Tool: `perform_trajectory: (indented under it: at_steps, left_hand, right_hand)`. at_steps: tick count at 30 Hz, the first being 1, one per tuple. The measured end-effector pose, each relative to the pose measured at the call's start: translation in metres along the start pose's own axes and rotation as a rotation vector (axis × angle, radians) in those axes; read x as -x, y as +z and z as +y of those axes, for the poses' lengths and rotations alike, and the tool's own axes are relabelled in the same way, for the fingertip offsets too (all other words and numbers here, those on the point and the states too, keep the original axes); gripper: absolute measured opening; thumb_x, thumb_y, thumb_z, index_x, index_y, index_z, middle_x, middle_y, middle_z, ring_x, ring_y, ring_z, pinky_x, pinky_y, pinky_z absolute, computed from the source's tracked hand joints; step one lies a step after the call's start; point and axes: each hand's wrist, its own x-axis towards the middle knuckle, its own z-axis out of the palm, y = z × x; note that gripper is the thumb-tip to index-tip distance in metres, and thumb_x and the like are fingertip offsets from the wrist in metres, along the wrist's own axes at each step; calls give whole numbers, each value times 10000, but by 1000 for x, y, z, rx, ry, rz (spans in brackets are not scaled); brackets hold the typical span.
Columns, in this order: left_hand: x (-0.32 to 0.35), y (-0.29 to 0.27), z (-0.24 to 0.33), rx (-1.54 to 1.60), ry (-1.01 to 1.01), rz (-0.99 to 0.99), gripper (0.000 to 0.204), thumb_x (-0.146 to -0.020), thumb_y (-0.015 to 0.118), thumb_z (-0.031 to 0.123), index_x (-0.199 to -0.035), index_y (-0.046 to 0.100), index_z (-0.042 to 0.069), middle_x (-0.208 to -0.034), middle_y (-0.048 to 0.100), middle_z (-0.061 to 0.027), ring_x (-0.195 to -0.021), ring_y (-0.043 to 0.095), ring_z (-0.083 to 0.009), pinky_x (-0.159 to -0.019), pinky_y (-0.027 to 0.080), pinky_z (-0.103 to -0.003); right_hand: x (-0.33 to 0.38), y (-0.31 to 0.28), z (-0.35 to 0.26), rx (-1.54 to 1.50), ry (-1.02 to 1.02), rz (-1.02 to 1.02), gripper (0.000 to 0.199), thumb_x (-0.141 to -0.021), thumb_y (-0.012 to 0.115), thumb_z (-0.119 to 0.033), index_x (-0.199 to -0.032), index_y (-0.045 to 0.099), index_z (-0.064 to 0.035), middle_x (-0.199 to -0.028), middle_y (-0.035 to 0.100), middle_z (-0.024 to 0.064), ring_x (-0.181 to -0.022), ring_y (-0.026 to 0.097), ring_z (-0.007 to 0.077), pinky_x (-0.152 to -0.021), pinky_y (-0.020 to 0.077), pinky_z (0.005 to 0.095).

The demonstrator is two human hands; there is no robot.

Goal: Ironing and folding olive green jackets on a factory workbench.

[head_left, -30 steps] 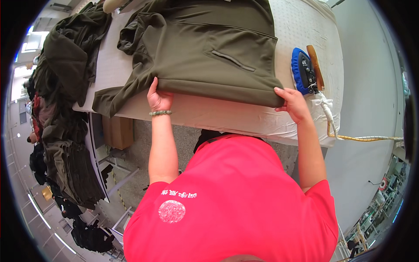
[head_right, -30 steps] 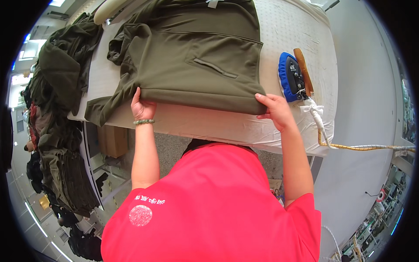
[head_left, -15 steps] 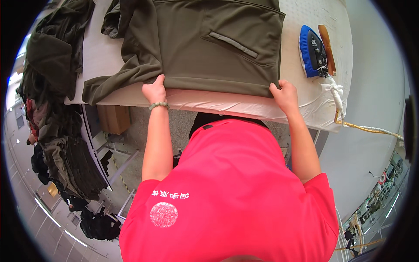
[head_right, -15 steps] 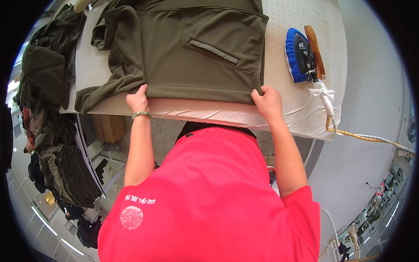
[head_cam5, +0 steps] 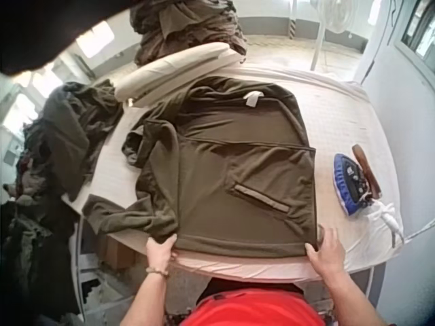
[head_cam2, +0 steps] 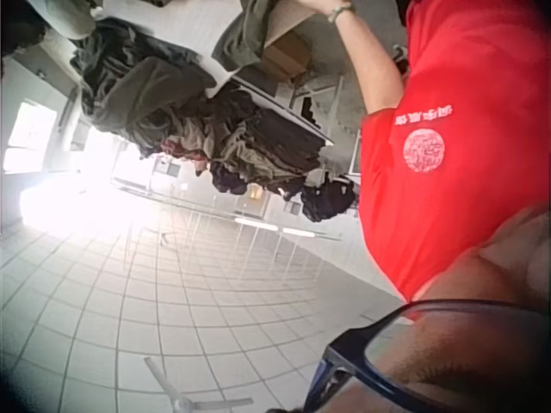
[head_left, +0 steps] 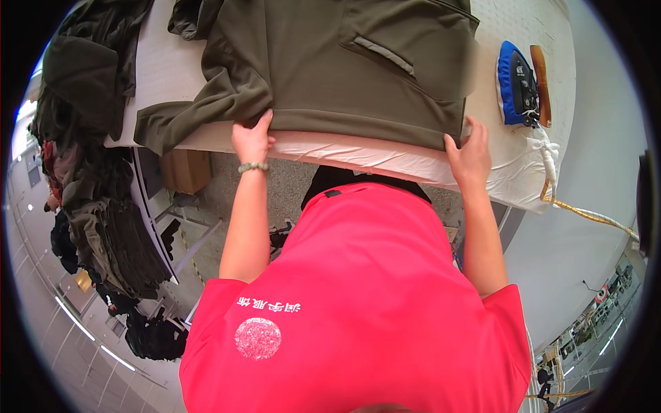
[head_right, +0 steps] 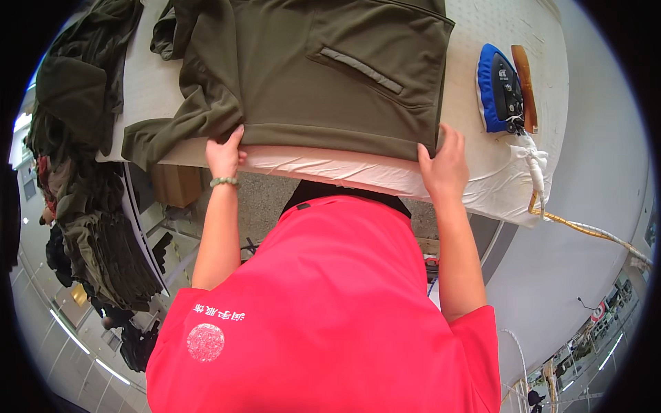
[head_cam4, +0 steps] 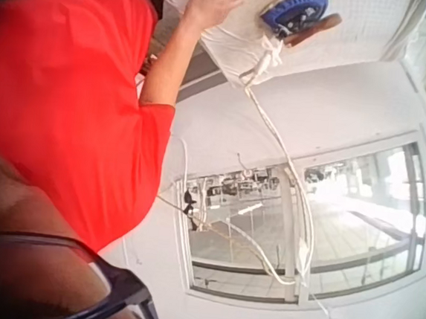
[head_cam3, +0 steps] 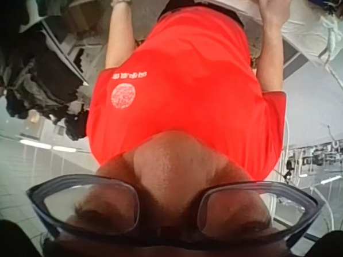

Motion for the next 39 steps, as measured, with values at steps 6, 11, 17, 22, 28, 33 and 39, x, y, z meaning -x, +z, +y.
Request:
perform_trajectory:
  at_steps: [6,11,17,22,28,33,39]
  left_hand:
    - [46,-17,18,-356,788,-148,206,-833,787,192,-886,647,50,-845,652,-76,-774,645,-246,-742,512,-389]
    - [11,36,50,-473,1145,-483,184,-804,782,198,-870,664,74,-852,626,-80,-859,611,-299,-777,494,-415]
    - [-24,12,34,-523,1146,-480,139,-820,762,158,-876,672,68,-879,634,-76,-868,615,-299,-751,497,-397]
    - [-9,27,65,-621,1125,-488,122,-841,729,109,-950,690,72,-962,658,-77,-928,629,-297,-801,515,-401]
    - [3,150,119,-360,1472,-529,553,-900,685,257,-1399,523,81,-1452,525,-136,-1362,473,-321,-1136,369,-445]
    - [-100,130,108,-722,1321,-85,676,-950,581,486,-1514,430,146,-1616,333,-128,-1513,256,-327,-1224,194,-524]
    - [-79,151,107,-556,1316,-102,659,-976,540,514,-1532,419,181,-1629,316,-100,-1510,259,-321,-1223,202,-512]
  right_hand:
    - [-11,-6,-41,-235,-397,10,147,-858,727,-136,-973,694,-51,-964,667,118,-891,656,310,-765,530,404]
    - [-19,62,-132,-373,-541,-146,105,-857,735,-162,-881,672,-82,-863,622,78,-815,631,298,-717,524,405]
    - [-13,60,-59,-143,-418,12,281,-881,733,-240,-724,553,-93,-752,540,81,-701,570,299,-595,462,416]
    - [-22,12,-3,73,-143,16,180,-900,723,-194,-812,610,-84,-820,606,74,-761,605,289,-664,473,408]
    - [-91,58,-80,-139,-594,164,498,-929,686,-245,-1374,565,-57,-1389,587,130,-1310,543,294,-1110,412,409]
    - [-84,71,-51,40,-459,0,732,-935,648,-427,-1520,401,-62,-1571,402,134,-1464,368,283,-1207,271,448]
    - [-80,73,-49,53,-420,-26,836,-927,611,-535,-1563,327,-73,-1626,312,124,-1503,289,291,-1229,198,469]
